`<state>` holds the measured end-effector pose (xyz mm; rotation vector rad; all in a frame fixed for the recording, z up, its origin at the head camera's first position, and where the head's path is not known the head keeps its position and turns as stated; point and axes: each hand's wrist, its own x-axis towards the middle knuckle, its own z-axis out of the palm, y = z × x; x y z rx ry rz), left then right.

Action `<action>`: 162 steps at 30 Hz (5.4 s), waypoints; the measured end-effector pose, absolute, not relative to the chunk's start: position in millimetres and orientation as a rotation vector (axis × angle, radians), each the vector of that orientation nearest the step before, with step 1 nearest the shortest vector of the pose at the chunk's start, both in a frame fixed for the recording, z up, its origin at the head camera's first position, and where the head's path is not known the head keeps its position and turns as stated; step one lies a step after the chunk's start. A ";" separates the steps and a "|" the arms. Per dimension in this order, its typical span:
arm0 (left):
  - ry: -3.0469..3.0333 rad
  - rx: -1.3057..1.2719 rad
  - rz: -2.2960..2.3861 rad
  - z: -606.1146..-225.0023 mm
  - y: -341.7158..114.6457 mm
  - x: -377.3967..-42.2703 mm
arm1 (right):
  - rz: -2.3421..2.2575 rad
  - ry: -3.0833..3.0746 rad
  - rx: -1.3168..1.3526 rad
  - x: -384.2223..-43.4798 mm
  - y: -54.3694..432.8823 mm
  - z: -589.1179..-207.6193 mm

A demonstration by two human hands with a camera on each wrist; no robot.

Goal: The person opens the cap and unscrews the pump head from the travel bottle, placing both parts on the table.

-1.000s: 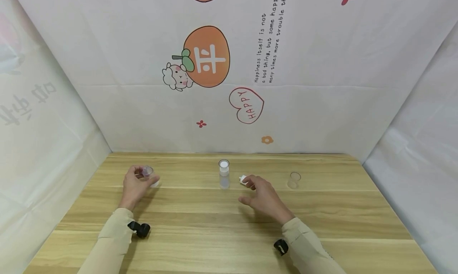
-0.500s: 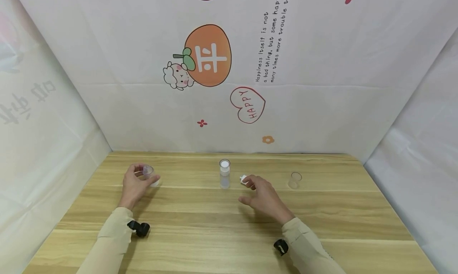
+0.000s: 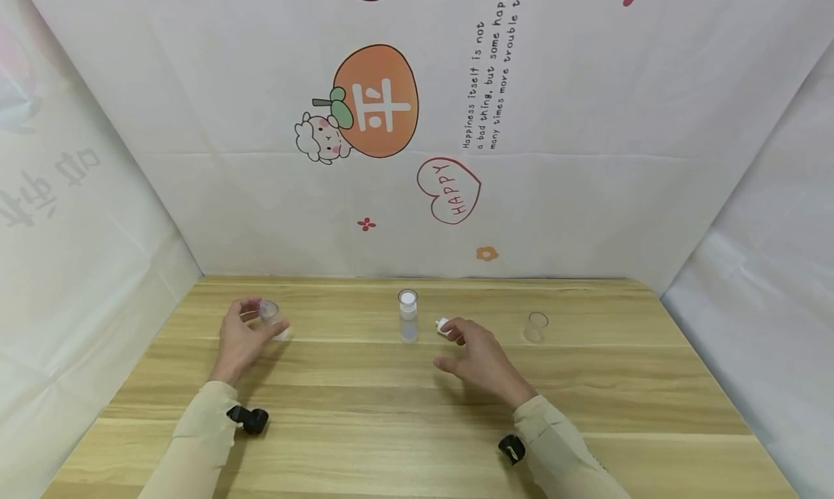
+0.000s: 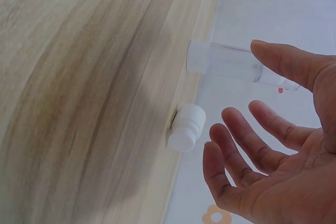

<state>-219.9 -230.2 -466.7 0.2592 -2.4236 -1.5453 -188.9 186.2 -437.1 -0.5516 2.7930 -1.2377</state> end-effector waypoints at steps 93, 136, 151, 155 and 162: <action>-2.517 -0.444 -1.767 -468.1 -45.8 -223.4 | -1.310 2.806 -0.667 -174.8 180.7 -435.0; -2.440 -0.420 -1.766 -458.1 -35.2 -218.5 | -1.292 2.819 -0.616 -176.2 180.4 -430.7; -2.484 -0.673 -1.413 -440.7 -56.9 -200.4 | -1.315 2.811 -0.650 -175.2 180.0 -429.3; -2.500 -0.722 -1.308 -439.0 -60.7 -195.7 | -1.337 2.786 -0.654 -175.4 180.3 -429.4; -2.541 -0.780 -1.148 -438.9 -65.1 -188.5 | -1.392 2.738 -0.673 -174.9 179.0 -429.1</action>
